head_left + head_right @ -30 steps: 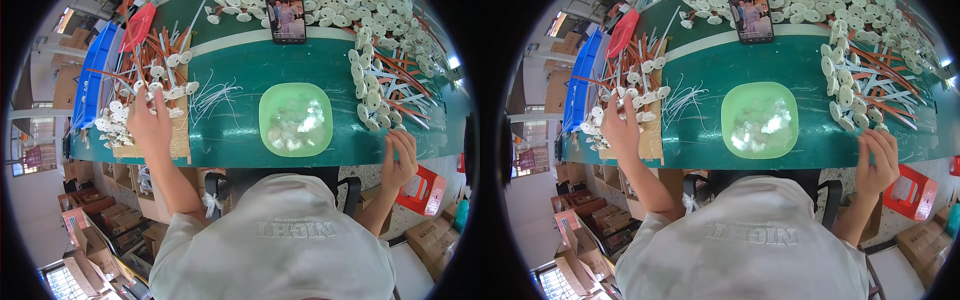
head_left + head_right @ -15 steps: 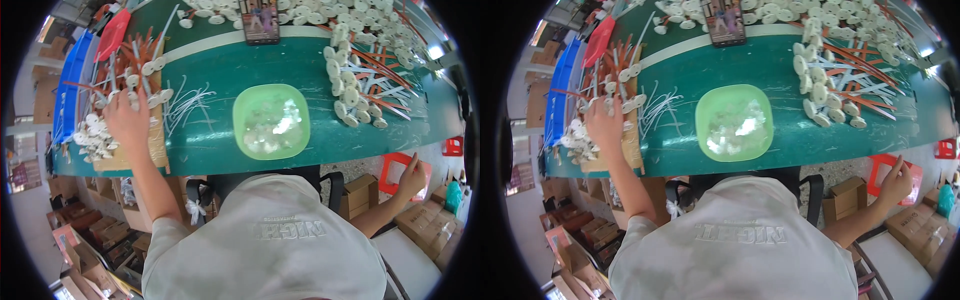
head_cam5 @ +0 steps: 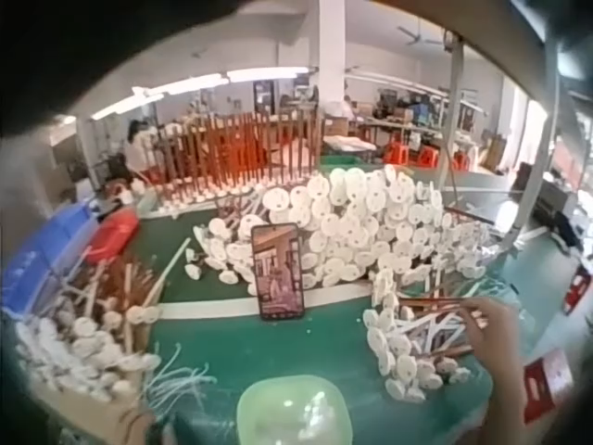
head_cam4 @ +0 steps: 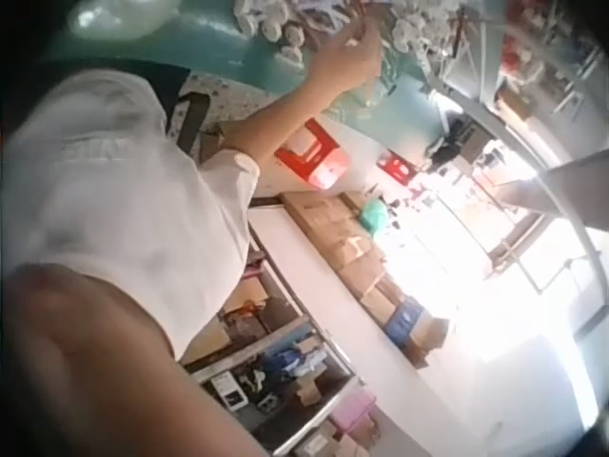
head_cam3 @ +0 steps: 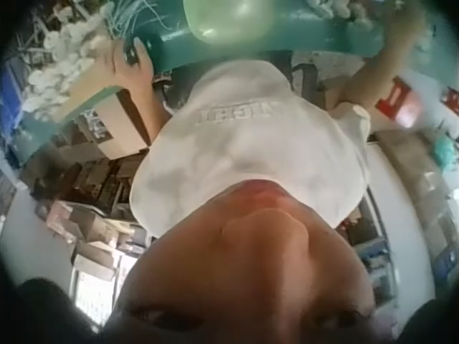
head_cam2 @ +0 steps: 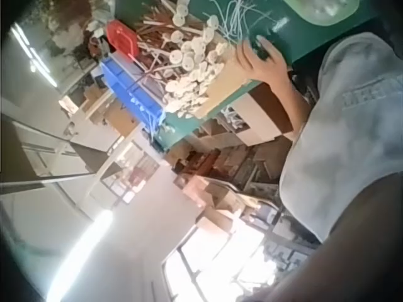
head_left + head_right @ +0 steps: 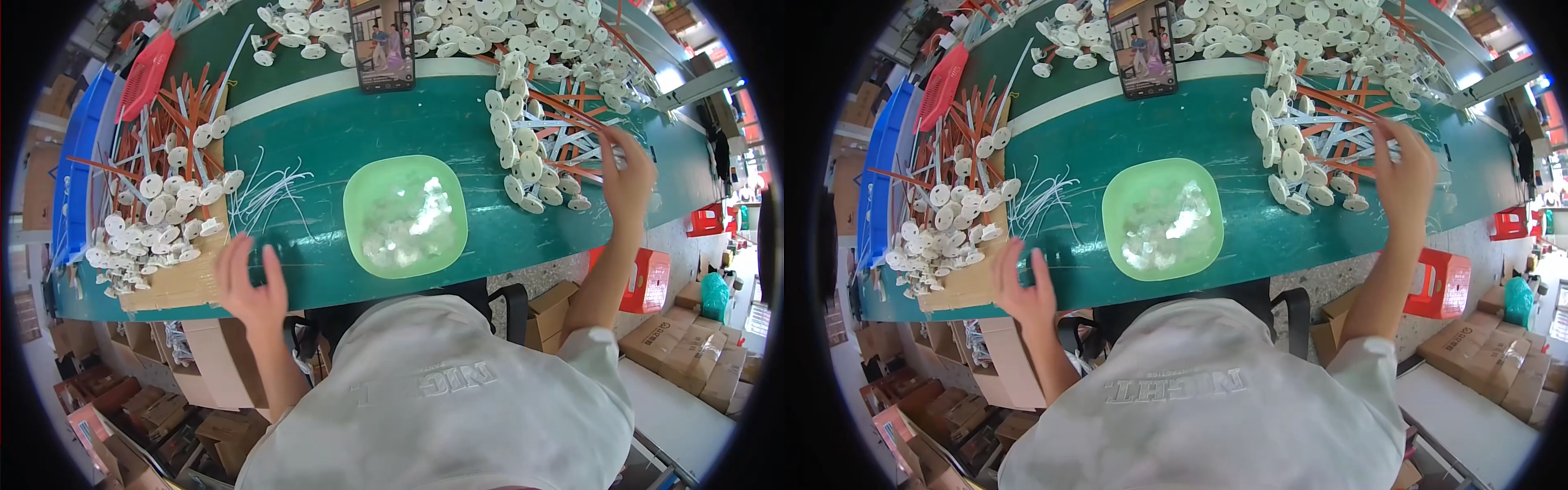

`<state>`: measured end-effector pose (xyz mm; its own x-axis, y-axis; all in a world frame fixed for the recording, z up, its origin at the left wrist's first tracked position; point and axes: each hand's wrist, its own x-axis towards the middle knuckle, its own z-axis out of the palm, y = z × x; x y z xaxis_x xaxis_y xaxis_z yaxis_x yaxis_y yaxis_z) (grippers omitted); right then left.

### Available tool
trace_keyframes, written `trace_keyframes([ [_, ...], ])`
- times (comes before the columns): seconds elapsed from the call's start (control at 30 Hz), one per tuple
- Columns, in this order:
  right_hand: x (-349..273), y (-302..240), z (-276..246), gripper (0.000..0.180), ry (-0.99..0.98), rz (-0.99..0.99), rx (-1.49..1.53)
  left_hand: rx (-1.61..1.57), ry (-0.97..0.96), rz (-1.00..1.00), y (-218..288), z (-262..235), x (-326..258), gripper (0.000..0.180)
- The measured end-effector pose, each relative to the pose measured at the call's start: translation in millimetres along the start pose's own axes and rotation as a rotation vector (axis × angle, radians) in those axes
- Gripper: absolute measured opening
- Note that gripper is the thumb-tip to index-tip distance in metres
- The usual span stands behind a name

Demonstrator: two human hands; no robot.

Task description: Manually attaching plastic components to an LED strip at a workbench.

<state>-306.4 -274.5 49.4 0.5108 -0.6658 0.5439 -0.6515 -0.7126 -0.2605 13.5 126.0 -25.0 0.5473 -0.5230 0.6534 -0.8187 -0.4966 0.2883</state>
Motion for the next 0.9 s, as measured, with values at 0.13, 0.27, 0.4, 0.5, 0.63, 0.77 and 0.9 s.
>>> trace_keyframes([
  [0.13, 66, 1, 53, 0.023, -0.101, -0.17, -0.073, -0.124, -0.036, 0.061, 21, 2, -16, 0.025],
  [0.27, 81, 9, 71, 0.022, -0.283, -0.284, -0.175, -0.256, 0.031, 0.065, 35, -4, -15, 0.02],
  [0.4, 63, 1, 53, 0.022, 0.01, -0.358, -0.287, -0.457, -0.033, 0.08, 46, -7, 1, 0.017],
  [0.5, 41, -24, 34, 0.025, 0.203, -0.416, -0.304, -0.616, -0.107, 0.126, 61, 2, 19, 0.02],
  [0.63, -2, -78, 9, 0.023, 0.379, -0.55, -0.143, -1.185, -0.547, -0.015, 94, 10, 38, 0.038],
  [0.77, -45, -127, -4, 0.016, 0.344, -0.696, 0.067, -1.756, -1.058, -0.427, 132, 13, 43, 0.052],
  [0.9, -55, -147, 2, 0.025, 0.278, -0.762, 0.215, -1.92, -1.501, -0.23, 140, 12, 43, 0.066],
])
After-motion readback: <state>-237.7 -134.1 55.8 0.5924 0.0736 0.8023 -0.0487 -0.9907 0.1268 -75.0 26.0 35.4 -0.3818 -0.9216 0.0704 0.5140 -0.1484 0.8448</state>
